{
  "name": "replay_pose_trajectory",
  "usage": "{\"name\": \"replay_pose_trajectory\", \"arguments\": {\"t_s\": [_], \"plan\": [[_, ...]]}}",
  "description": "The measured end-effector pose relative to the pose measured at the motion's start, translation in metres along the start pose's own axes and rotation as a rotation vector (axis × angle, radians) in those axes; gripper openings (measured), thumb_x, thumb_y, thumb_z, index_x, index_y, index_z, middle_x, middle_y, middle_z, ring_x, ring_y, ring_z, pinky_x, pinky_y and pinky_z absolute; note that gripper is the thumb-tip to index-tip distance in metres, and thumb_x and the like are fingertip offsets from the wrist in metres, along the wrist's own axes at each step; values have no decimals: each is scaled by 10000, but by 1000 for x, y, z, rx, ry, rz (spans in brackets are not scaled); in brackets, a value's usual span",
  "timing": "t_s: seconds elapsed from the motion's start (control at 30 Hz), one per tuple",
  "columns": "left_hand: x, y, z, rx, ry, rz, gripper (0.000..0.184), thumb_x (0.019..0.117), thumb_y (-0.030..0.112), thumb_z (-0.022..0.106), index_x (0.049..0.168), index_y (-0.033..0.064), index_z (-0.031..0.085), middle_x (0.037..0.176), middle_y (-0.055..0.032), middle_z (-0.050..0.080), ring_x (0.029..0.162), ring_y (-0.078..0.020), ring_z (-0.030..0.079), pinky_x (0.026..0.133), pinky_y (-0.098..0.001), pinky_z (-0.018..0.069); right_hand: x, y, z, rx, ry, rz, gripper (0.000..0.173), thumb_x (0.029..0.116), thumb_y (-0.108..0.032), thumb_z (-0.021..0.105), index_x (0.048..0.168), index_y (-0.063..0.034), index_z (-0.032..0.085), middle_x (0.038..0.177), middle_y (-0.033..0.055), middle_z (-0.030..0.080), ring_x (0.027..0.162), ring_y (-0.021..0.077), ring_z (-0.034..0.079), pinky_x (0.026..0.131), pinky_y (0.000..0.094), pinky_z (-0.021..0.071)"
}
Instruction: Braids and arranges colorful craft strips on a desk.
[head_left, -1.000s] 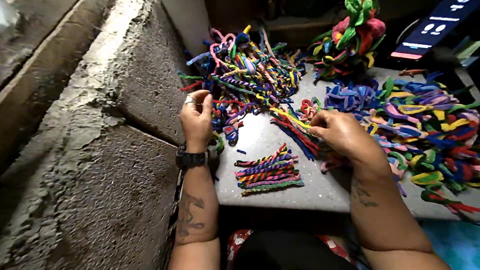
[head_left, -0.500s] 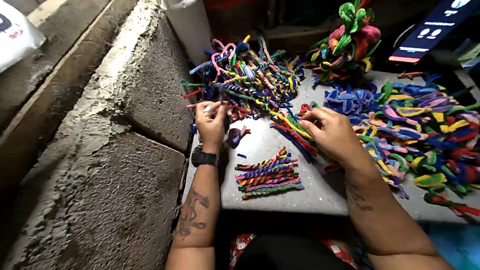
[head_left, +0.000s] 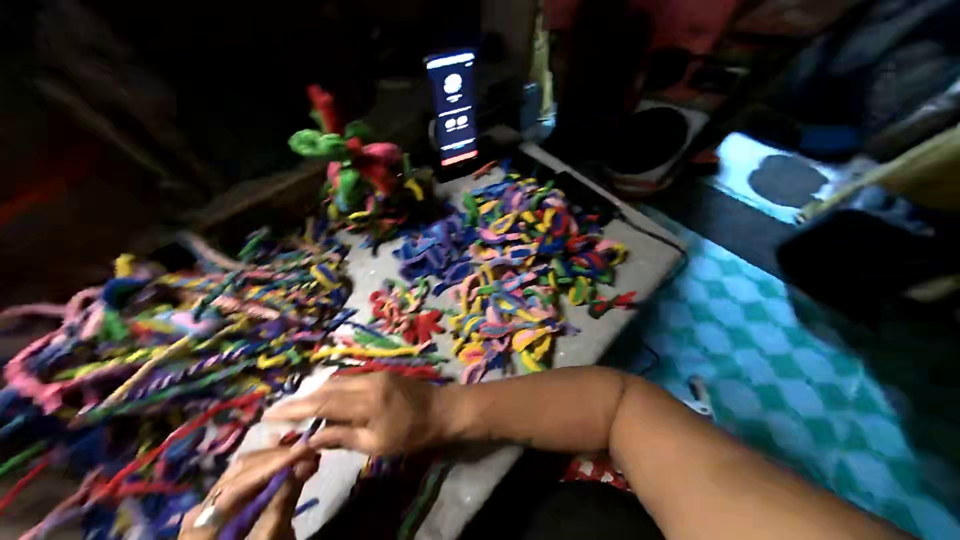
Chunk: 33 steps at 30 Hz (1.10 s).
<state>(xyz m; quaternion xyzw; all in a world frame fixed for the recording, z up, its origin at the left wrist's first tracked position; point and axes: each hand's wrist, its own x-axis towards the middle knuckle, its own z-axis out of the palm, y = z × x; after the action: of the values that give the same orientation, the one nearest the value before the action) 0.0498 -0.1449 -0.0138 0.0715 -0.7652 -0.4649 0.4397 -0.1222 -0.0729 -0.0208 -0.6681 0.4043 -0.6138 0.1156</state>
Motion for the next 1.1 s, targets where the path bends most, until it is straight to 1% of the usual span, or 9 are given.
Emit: {"name": "replay_pose_trajectory", "arguments": {"t_s": [0.1,0.2,0.33,0.5,0.6,0.73,0.87,1.0,1.1], "plan": [[1,2,-4,-118,-32,-56,215,1021,225,629,1189,300,740,1114,173,725,926,15,687,798,-160,573,2,2,2,71,10,-78,128,917,59,661,995,108,749,888,211,724,854,269,709,839,344,570],[0,-5,-12,-195,23,-77,204,1026,242,616,1177,278,750,1091,136,744,887,3,697,769,-160,573,2,1,0,69,-20,-37,122,920,38,677,991,105,750,887,208,716,851,261,705,828,342,571],[-3,-8,-17,-194,202,-147,157,1021,303,612,1074,297,759,1029,156,743,894,20,691,801,-152,563,1,-1,-3,3,-54,16,117,922,26,677,984,77,762,887,191,727,836,257,715,794,352,577],[1,-1,-19,-223,431,-215,310,1065,78,450,978,186,727,914,84,762,801,-14,711,750,-176,589,3,0,-4,5,-71,55,114,938,15,660,965,82,749,893,184,738,845,247,728,798,352,581],[4,4,-15,-220,495,-295,388,1088,73,342,966,196,689,848,101,747,736,-7,697,699,-175,583,5,-2,-8,-37,-98,113,141,958,-25,652,982,75,748,907,179,745,853,249,730,808,367,578],[9,11,-11,-209,554,-335,353,1097,96,352,986,197,672,814,104,744,715,-15,701,691,-185,594,6,-4,-14,-85,-171,187,168,963,4,608,1033,80,741,982,197,747,930,274,728,882,385,567],[9,11,-10,-225,569,-307,268,1078,77,422,1016,192,657,861,84,747,776,-33,711,755,-214,604,5,-6,-18,-128,-190,239,150,959,-5,621,1010,62,745,987,180,738,931,250,721,868,368,578],[3,3,-18,-235,570,-286,230,1046,87,517,1020,229,697,881,79,736,761,-29,684,732,-218,590,5,1,-22,-183,-168,217,105,929,-9,666,977,10,758,946,140,715,891,219,699,836,343,583],[0,1,-21,-244,508,-266,217,1040,126,562,1044,249,740,989,80,750,867,-32,700,807,-230,592,8,1,-29,-174,-179,246,106,923,-18,679,977,-11,770,917,125,707,855,204,687,806,342,578]]}}
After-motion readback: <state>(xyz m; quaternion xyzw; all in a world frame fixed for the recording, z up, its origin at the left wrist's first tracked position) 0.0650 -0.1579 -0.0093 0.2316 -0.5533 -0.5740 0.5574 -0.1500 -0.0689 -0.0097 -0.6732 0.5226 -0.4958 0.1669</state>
